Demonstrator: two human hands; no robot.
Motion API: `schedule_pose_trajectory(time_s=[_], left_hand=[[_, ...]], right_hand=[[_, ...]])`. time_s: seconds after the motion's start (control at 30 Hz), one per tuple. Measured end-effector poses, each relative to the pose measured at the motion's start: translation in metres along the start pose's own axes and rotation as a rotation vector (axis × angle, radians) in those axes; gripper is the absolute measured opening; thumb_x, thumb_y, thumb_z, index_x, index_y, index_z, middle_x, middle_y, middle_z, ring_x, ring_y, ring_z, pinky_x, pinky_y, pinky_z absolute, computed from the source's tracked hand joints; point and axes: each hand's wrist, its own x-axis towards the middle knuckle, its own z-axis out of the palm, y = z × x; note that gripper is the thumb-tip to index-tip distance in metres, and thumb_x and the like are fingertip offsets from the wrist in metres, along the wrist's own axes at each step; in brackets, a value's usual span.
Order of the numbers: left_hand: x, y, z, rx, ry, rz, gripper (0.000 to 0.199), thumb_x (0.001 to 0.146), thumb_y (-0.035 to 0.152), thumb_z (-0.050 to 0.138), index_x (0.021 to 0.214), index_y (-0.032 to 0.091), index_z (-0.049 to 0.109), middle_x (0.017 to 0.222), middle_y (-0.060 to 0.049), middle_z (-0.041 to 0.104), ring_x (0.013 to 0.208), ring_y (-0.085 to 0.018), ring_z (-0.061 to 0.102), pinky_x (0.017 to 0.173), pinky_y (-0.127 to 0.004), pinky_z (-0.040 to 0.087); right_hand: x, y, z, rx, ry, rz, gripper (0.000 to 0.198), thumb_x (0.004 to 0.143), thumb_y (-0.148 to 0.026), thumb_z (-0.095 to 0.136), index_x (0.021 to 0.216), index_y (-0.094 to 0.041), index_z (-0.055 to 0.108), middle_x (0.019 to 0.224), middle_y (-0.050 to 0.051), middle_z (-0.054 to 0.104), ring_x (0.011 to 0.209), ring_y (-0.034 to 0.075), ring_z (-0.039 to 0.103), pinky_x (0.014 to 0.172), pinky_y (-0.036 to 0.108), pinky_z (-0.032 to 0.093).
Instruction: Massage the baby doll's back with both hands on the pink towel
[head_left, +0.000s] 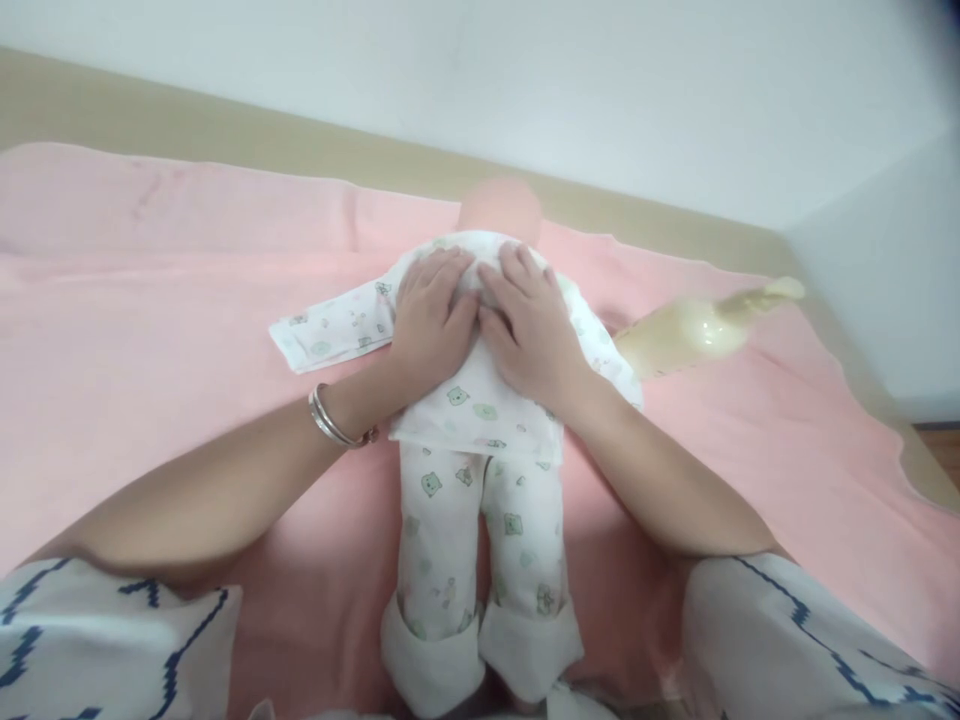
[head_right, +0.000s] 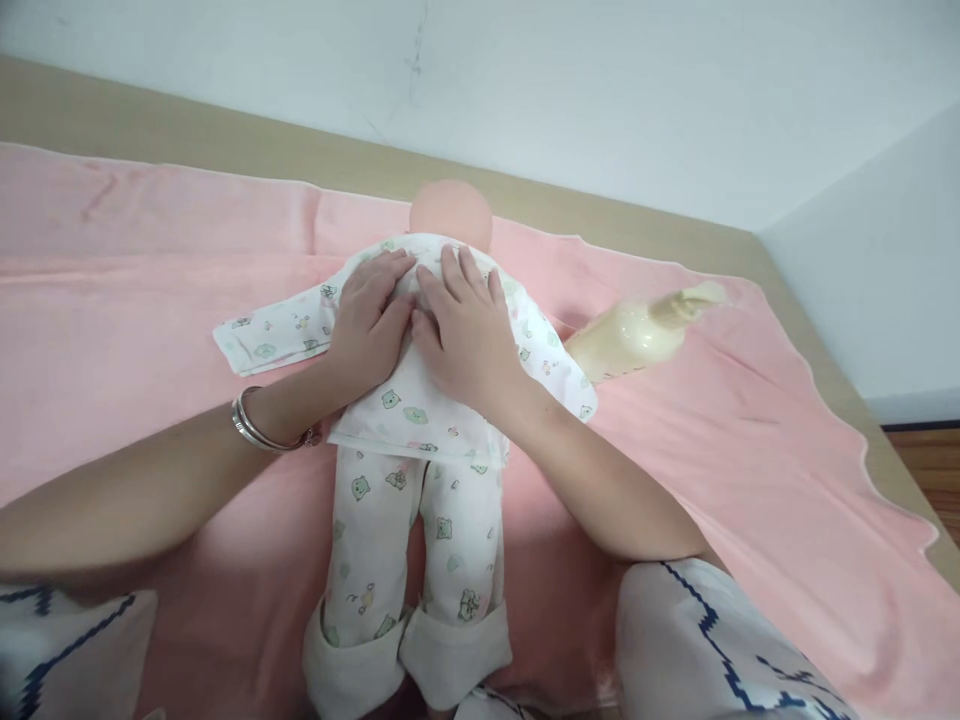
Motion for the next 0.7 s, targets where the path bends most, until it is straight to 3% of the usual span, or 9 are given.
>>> schedule_pose_trajectory(time_s=[0.13,0.27,0.47,0.6,0.7], left_hand=[[-0.001,-0.003,0.001,-0.011,0.011,0.012,0.043,0.096,0.034,0.039,0.134,0.024,0.057,0.149,-0.004,0.056,0.144,-0.023,0.045,0.129,-0.046,0.031],[-0.001,-0.003,0.001,-0.011,0.02,0.011,0.042,0.097,0.036,0.039,0.133,0.025,0.057,0.149,-0.004,0.055,0.144,-0.023,0.045,0.129,-0.047,0.032],[0.0,-0.003,0.001,-0.003,-0.001,0.019,0.042,0.097,0.034,0.037,0.134,0.022,0.055,0.149,-0.006,0.055,0.145,-0.023,0.044,0.129,-0.045,0.031],[0.0,-0.002,0.0,-0.012,0.003,0.006,0.043,0.096,0.036,0.037,0.133,0.022,0.056,0.149,-0.007,0.055,0.144,-0.025,0.045,0.129,-0.047,0.031],[0.0,-0.001,0.0,-0.025,0.012,-0.009,0.042,0.095,0.036,0.04,0.131,0.024,0.058,0.148,-0.005,0.055,0.143,-0.024,0.045,0.128,-0.046,0.032]], right_hand=[[-0.003,0.002,-0.003,0.018,0.079,-0.018,0.05,0.097,-0.029,0.036,0.146,-0.024,0.045,0.166,0.007,0.029,0.158,0.029,0.017,0.124,0.065,0.023],[-0.007,-0.001,-0.009,-0.026,0.157,-0.008,0.052,0.097,-0.027,0.034,0.148,-0.024,0.042,0.169,0.005,0.021,0.159,0.024,0.012,0.127,0.057,0.022],[-0.001,-0.002,0.003,0.017,-0.056,0.077,0.057,0.099,-0.031,0.035,0.153,-0.014,0.036,0.168,0.015,0.019,0.158,0.035,0.011,0.125,0.065,0.019],[-0.007,-0.002,-0.005,0.056,0.053,0.028,0.055,0.1,-0.033,0.036,0.154,-0.024,0.034,0.168,0.009,0.021,0.159,0.031,0.011,0.123,0.065,0.025],[-0.012,-0.006,-0.017,-0.008,0.158,0.054,0.057,0.102,-0.03,0.03,0.158,-0.019,0.024,0.17,0.01,0.011,0.16,0.025,0.002,0.128,0.054,0.022]])
